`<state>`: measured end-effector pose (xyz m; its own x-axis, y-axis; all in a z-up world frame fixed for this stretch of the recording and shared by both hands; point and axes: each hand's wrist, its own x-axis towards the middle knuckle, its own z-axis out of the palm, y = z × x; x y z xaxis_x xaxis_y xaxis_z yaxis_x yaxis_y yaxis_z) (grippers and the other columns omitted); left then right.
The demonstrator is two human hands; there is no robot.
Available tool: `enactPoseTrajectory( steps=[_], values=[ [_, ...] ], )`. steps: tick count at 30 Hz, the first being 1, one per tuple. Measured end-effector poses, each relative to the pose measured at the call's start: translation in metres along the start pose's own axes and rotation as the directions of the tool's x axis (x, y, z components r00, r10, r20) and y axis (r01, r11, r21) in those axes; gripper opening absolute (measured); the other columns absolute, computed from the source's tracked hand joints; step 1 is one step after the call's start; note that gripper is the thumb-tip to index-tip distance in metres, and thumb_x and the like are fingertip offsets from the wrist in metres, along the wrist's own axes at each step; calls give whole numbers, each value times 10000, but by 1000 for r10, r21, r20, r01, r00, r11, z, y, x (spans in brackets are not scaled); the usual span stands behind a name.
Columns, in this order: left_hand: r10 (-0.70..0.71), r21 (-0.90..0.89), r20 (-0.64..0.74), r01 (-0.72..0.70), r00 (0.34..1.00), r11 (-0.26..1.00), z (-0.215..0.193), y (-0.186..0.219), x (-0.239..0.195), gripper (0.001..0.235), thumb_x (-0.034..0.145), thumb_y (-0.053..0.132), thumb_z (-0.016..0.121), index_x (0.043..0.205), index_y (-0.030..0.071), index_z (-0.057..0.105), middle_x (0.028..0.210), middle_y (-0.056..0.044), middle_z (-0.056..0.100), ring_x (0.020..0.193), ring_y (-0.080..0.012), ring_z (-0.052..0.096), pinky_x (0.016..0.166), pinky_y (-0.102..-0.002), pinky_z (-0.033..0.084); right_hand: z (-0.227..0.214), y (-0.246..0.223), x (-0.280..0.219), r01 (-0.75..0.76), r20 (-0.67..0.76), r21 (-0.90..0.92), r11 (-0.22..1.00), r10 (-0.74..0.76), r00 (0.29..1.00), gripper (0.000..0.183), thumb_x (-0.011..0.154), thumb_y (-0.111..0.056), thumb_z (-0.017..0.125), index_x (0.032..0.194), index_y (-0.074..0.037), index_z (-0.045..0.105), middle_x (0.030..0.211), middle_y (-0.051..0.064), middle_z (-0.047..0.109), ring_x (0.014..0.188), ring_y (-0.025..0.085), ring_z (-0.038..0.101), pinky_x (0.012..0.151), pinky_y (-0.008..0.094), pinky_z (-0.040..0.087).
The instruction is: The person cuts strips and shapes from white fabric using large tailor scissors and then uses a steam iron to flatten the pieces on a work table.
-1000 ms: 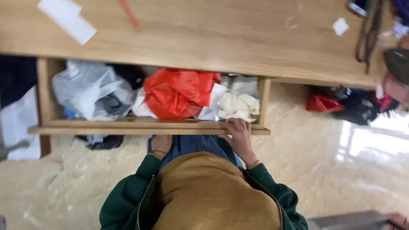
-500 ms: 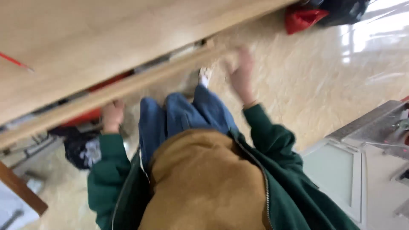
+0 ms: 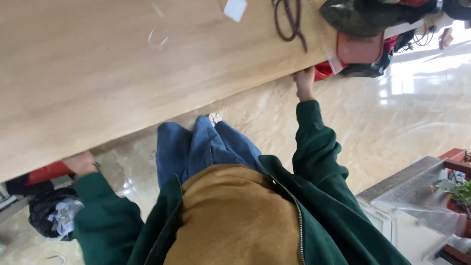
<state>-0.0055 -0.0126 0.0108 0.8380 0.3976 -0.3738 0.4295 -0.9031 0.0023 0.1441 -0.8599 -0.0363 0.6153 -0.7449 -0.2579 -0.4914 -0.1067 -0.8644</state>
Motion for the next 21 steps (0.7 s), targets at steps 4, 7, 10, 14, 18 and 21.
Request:
enactPoseTrajectory(
  steps=[4, 7, 10, 14, 18, 21],
  values=[
    [-77, 88, -111, 87, 991, 992, -31, 82, -66, 710, 1015, 811, 503, 1223, 194, 786, 1024, -141, 814, 979, -322, 769, 776, -471, 604, 2, 5, -20, 89, 34, -52, 995, -88, 996, 564, 1048, -273, 644, 1522, -231, 340, 1279, 165, 562, 1017, 308, 691, 781, 415, 610],
    [218, -645, 373, 82, 902, 760, -86, 166, -133, 466, 1098, 547, 487, 1496, 308, 533, 1371, -67, 636, 1284, -306, 591, 1046, -497, 468, -2, 7, -45, 158, 67, -131, 979, -150, 986, 456, 1064, -229, 581, 1472, -182, 385, 1282, 191, 561, 1112, 354, 627, 884, 469, 550],
    [437, -833, 259, -29, 861, 552, -158, 231, -170, 383, 1066, 188, 547, 1439, 108, 583, 1324, -161, 680, 1263, -344, 622, 1080, -438, 477, -12, 11, -68, 225, 128, -213, 951, -201, 971, 359, 1079, -184, 519, 1423, -133, 431, 1285, 218, 561, 1206, 401, 562, 988, 523, 490],
    [603, -657, -71, -492, 794, 571, -175, 261, -175, 256, 1059, 205, 590, 1288, 176, 699, 1189, -51, 727, 1100, -285, 684, 985, -428, 520, -43, 2, -108, 307, 224, -274, 912, -250, 942, 295, 1066, -105, 451, 1355, -80, 508, 1264, 234, 574, 1295, 450, 503, 1089, 577, 433],
    [713, -502, -138, -669, 687, 548, -158, 272, -172, 239, 1065, 280, 590, 1260, 203, 706, 1222, -3, 701, 1094, -251, 676, 957, -401, 513, -73, 4, -140, 271, 243, -264, 926, -208, 948, 320, 1035, -63, 444, 1341, -71, 539, 1246, 225, 588, 1288, 453, 510, 1089, 577, 434],
    [767, -454, -37, -694, 641, 558, -141, 273, -171, 268, 1059, 339, 574, 1283, 238, 681, 1242, 4, 670, 1096, -262, 668, 936, -433, 520, -103, 13, -169, 236, 239, -258, 937, -175, 955, 333, 1031, -50, 443, 1349, -66, 540, 1256, 226, 591, 1287, 456, 514, 1091, 578, 435]
  ],
)
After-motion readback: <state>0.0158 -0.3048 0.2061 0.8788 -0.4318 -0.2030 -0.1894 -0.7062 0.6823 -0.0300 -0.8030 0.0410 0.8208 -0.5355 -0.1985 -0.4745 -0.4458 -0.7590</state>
